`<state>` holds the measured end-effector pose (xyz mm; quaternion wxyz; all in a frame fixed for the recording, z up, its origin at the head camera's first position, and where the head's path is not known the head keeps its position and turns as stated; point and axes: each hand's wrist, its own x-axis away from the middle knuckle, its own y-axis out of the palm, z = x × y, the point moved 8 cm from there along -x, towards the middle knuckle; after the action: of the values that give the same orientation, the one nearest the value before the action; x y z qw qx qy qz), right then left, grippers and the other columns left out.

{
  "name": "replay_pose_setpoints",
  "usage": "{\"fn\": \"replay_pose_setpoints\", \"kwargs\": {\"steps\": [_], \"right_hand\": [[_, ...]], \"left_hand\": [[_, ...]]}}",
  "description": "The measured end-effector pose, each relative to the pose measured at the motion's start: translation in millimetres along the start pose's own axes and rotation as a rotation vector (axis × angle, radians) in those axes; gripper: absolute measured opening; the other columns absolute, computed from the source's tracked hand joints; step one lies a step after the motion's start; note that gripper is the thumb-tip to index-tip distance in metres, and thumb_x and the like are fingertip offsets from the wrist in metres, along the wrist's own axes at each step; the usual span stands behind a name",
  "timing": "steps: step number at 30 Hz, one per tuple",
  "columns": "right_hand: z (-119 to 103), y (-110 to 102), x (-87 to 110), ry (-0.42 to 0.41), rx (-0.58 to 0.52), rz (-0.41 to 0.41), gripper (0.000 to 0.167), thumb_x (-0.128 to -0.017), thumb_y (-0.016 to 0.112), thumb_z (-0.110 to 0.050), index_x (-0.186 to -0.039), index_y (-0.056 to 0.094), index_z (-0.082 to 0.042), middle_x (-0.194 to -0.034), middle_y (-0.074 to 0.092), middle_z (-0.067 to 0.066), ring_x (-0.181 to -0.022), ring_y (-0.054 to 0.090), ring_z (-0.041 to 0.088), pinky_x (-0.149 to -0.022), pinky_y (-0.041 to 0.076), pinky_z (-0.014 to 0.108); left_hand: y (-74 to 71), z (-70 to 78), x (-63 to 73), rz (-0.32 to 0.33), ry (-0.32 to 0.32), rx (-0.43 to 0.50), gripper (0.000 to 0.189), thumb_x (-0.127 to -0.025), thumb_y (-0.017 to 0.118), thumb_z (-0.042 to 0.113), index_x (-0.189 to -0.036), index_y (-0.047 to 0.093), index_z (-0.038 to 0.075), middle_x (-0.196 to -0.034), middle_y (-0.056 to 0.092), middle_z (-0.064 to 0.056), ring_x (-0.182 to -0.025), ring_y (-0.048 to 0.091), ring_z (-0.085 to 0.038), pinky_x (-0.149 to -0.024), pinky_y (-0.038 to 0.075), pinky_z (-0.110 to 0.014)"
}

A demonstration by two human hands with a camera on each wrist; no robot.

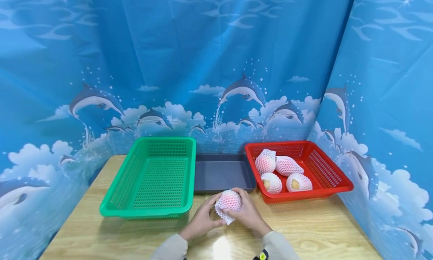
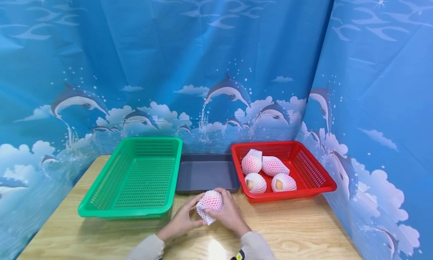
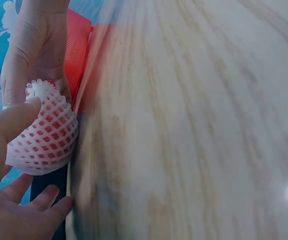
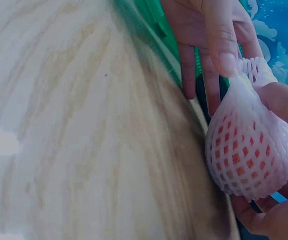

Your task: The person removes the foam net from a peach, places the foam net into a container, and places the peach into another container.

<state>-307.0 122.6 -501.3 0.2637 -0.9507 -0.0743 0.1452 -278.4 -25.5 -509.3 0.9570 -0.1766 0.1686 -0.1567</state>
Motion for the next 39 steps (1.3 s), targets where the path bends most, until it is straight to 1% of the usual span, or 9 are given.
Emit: {"fn": "replay_pose_setpoints", "kwargs": {"steps": [5, 8, 16, 19, 21, 24, 28, 32, 39], "right_hand": [[1.4, 2.6, -1.3, 0.033, 0.030, 0.027, 0.078, -0.067, 0.086, -0.038, -0.130, 0.051, -0.008, -0.122, 0.056, 0.013, -0.106, 0.056, 0.026, -0.093, 0.049, 0.042], [-0.6, 2.6, -1.6, 0.034, 0.057, 0.057, 0.079, -0.067, 0.085, -0.039, -0.130, 0.051, -0.007, -0.124, 0.056, 0.014, -0.110, 0.056, 0.029, -0.096, 0.048, 0.048], [-5.4, 0.5, 0.4, 0.026, 0.187, 0.143, 0.076, -0.068, 0.085, -0.040, -0.130, 0.053, -0.009, -0.127, 0.055, 0.012, -0.114, 0.053, 0.030, -0.096, 0.046, 0.051], [-5.2, 1.2, 1.1, 0.012, 0.197, 0.141, 0.075, -0.068, 0.084, -0.039, -0.130, 0.053, -0.009, -0.127, 0.055, 0.013, -0.115, 0.052, 0.031, -0.097, 0.045, 0.052], [-3.3, 2.2, 1.3, 0.008, 0.150, 0.121, 0.076, -0.070, 0.084, -0.038, -0.131, 0.052, -0.008, -0.129, 0.054, 0.014, -0.117, 0.051, 0.033, -0.099, 0.044, 0.053], [1.6, 3.1, 1.6, 0.017, 0.004, 0.071, 0.073, -0.075, 0.082, -0.031, -0.135, 0.049, -0.006, -0.135, 0.049, 0.016, -0.123, 0.048, 0.034, -0.103, 0.041, 0.052], [7.4, 1.3, 2.3, 0.032, -0.182, 0.025, 0.064, -0.081, 0.076, -0.016, -0.137, 0.047, -0.004, -0.138, 0.046, 0.018, -0.122, 0.048, 0.033, -0.102, 0.045, 0.037], [6.4, -1.4, 4.1, 0.028, -0.255, 0.019, 0.061, -0.083, 0.073, -0.005, -0.137, 0.046, 0.000, -0.134, 0.047, 0.021, -0.111, 0.056, 0.032, -0.086, 0.053, 0.023], [-18.5, -7.1, 7.9, 0.031, -0.291, 0.010, 0.058, -0.081, 0.071, 0.003, -0.134, 0.046, 0.008, -0.129, 0.048, 0.026, -0.106, 0.057, 0.039, -0.080, 0.054, 0.023]], "left_hand": [[0.3, -3.9, -3.2, 0.013, 0.000, 0.069, 0.085, -0.073, 0.076, -0.004, -0.146, 0.033, -0.001, -0.144, 0.041, -0.024, -0.125, 0.048, -0.039, -0.102, 0.046, -0.043], [0.2, -4.9, -5.8, 0.020, -0.003, 0.072, 0.084, -0.073, 0.073, -0.010, -0.146, 0.031, -0.002, -0.143, 0.040, -0.027, -0.123, 0.050, -0.039, -0.100, 0.048, -0.038], [2.2, -10.9, -13.7, 0.023, -0.011, 0.067, 0.079, -0.073, 0.065, -0.019, -0.145, 0.033, -0.005, -0.145, 0.036, -0.029, -0.127, 0.045, -0.042, -0.103, 0.044, -0.039], [2.5, -12.9, -13.9, 0.026, -0.004, 0.051, 0.078, -0.072, 0.064, -0.020, -0.143, 0.034, -0.007, -0.145, 0.037, -0.029, -0.127, 0.044, -0.043, -0.104, 0.043, -0.038], [1.9, -13.1, -13.2, 0.032, -0.004, 0.046, 0.078, -0.072, 0.064, -0.020, -0.143, 0.035, -0.007, -0.144, 0.038, -0.029, -0.126, 0.045, -0.043, -0.103, 0.044, -0.038], [0.3, -12.6, -12.1, 0.044, -0.014, 0.059, 0.078, -0.072, 0.065, -0.020, -0.143, 0.036, -0.006, -0.142, 0.041, -0.028, -0.124, 0.048, -0.042, -0.102, 0.046, -0.037], [-1.4, -9.4, -11.5, 0.045, -0.027, 0.099, 0.079, -0.071, 0.066, -0.021, -0.143, 0.037, -0.005, -0.139, 0.043, -0.030, -0.121, 0.051, -0.042, -0.100, 0.047, -0.038], [-0.6, -4.8, -9.3, 0.014, -0.050, 0.146, 0.080, -0.071, 0.067, -0.020, -0.144, 0.036, -0.004, -0.139, 0.042, -0.032, -0.121, 0.051, -0.042, -0.101, 0.047, -0.038], [-0.1, -2.7, -4.3, -0.020, -0.066, 0.148, 0.079, -0.076, 0.064, -0.013, -0.147, 0.030, -0.002, -0.143, 0.038, -0.030, -0.122, 0.051, -0.041, -0.102, 0.047, -0.039]]}}
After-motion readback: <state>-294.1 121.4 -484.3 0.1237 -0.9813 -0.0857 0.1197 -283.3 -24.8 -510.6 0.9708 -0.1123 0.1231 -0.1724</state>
